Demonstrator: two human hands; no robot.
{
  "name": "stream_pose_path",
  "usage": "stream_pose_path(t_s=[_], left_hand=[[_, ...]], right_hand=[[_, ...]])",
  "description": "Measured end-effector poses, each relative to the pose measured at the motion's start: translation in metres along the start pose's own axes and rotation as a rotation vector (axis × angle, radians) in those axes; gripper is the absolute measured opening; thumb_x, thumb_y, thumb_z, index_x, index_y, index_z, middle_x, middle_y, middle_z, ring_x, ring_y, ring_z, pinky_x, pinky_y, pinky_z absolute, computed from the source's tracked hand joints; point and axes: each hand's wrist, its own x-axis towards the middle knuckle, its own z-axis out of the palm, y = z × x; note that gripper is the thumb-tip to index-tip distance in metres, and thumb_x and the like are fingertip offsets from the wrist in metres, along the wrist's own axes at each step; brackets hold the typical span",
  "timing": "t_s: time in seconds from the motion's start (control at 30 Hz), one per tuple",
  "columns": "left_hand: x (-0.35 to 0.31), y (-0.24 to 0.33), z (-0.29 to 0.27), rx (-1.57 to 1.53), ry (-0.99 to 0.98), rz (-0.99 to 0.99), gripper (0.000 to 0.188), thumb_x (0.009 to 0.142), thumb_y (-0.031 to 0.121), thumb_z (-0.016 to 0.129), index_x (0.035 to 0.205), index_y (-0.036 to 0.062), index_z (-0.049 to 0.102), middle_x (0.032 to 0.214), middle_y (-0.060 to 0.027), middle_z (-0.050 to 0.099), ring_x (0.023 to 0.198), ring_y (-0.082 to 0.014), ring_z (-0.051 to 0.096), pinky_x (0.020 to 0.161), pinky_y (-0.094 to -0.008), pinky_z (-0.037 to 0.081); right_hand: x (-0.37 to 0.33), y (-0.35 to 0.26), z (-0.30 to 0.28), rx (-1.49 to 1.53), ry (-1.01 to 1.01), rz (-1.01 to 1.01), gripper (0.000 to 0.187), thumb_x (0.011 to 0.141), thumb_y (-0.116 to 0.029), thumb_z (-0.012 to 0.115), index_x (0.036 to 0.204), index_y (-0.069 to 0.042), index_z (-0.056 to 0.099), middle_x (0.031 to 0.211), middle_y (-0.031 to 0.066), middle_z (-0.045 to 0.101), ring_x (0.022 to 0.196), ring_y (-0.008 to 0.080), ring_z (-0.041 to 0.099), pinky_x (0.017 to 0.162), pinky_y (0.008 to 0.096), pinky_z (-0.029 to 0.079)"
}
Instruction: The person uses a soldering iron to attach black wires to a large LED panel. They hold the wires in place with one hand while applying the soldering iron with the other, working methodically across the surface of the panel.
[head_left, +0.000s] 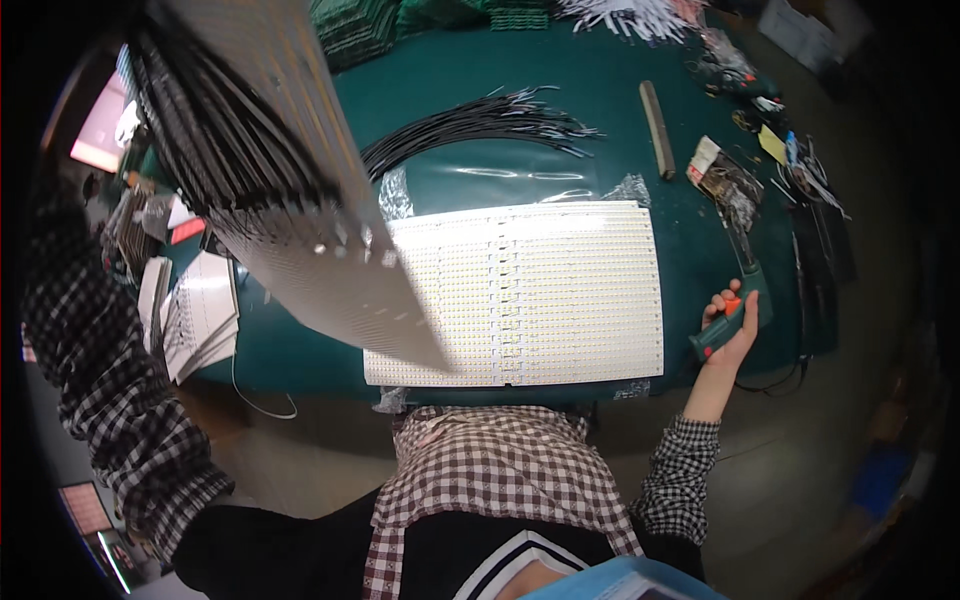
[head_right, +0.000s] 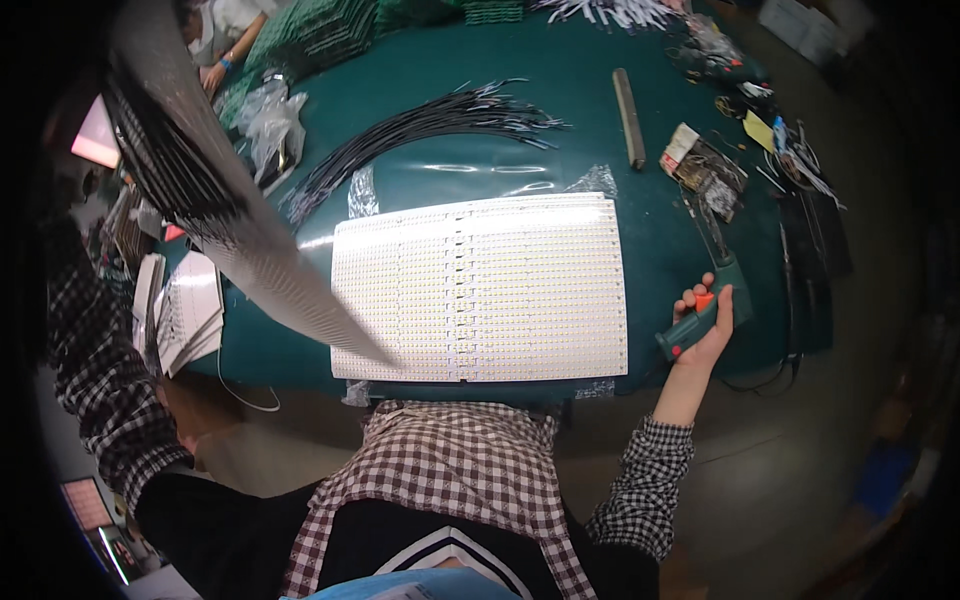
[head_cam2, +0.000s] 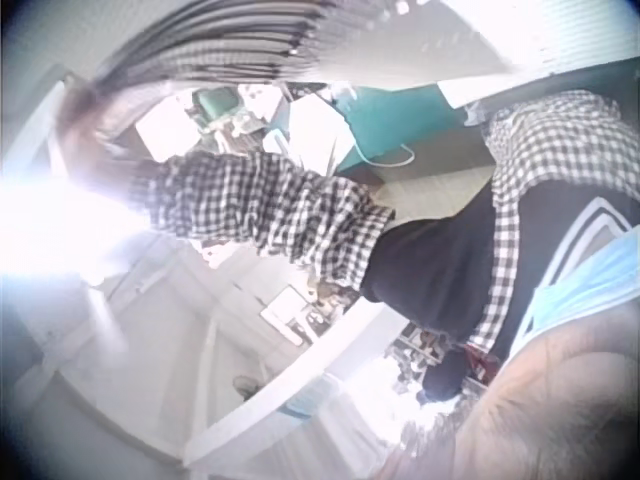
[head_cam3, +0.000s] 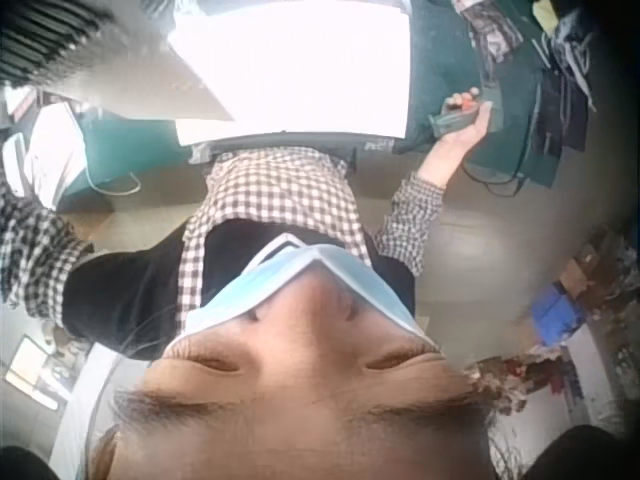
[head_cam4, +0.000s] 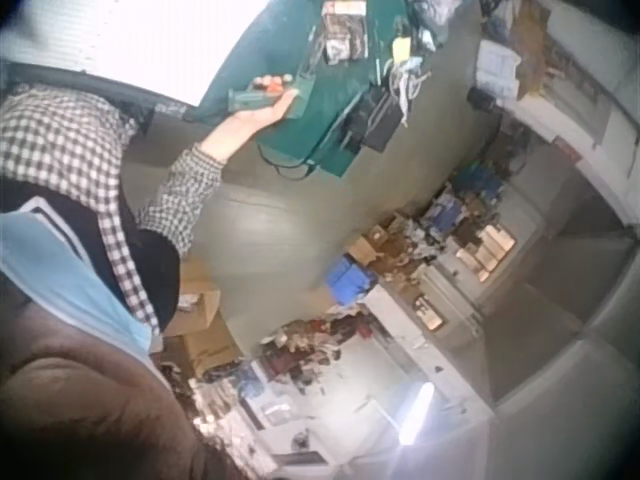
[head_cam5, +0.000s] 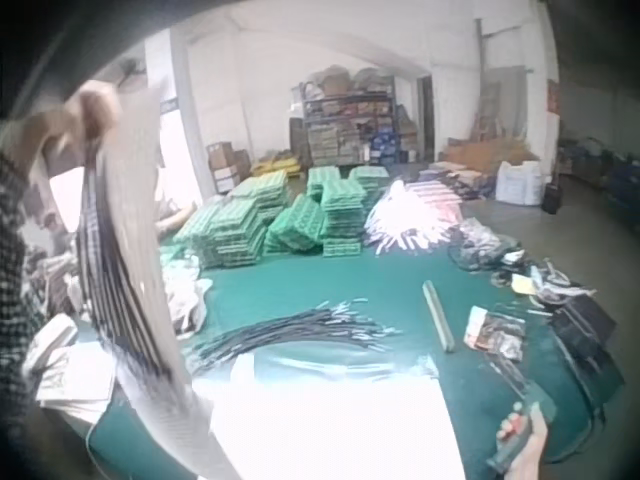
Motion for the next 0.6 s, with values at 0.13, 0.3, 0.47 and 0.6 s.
stream_pose_path(t_s=[0.13, 0.3, 0.47, 0.6], left_hand=[[0.120, 0.120, -0.024, 0.336, -0.251, 0.380, 0.056, 0.060, -0.006, 0.079, 0.115, 0.0036, 0.072, 0.109, -0.0107, 0.074, 0.098, -0.0209, 0.072, 0.084, -0.0381, 0.060], [0.232, 0.256, 0.023, 0.481, -0.409, 0.838, 0.048, 0.061, 0.000, 0.077, 0.109, 0.0038, 0.075, 0.105, -0.0129, 0.076, 0.093, -0.0218, 0.074, 0.079, -0.0403, 0.061], [0.242, 0.297, 0.114, 0.311, 0.017, 1.129, 0.033, 0.076, 0.013, 0.077, 0.109, 0.0137, 0.079, 0.100, -0.0091, 0.078, 0.091, -0.0263, 0.075, 0.073, -0.0420, 0.059], [0.168, 0.272, 0.126, 0.463, 0.184, 0.908, 0.007, 0.078, 0.009, 0.074, 0.072, 0.0072, 0.071, 0.074, -0.0077, 0.070, 0.073, -0.0286, 0.074, 0.062, -0.0394, 0.058]], right_hand=[[0.001, 0.004, 0.003, 0.214, -0.104, -0.009, 0.038, 0.105, -0.039, 0.064, 0.119, -0.004, 0.061, 0.094, 0.0046, 0.063, 0.082, 0.0157, 0.063, 0.072, 0.0314, 0.061], [-0.018, -0.014, -0.002, 0.473, -0.248, 0.045, 0.039, 0.103, -0.041, 0.067, 0.117, -0.006, 0.058, 0.092, 0.0018, 0.060, 0.081, 0.0127, 0.062, 0.074, 0.0320, 0.062], [-0.004, 0.023, 0.012, 0.633, -0.346, 0.130, 0.038, 0.102, -0.041, 0.069, 0.115, -0.007, 0.058, 0.090, -0.0006, 0.057, 0.078, 0.0103, 0.059, 0.072, 0.0293, 0.060], [-0.003, 0.024, 0.012, 0.587, -0.358, 0.162, 0.038, 0.100, -0.040, 0.071, 0.115, -0.008, 0.058, 0.090, -0.0012, 0.056, 0.080, 0.0104, 0.060, 0.080, 0.0318, 0.060]])
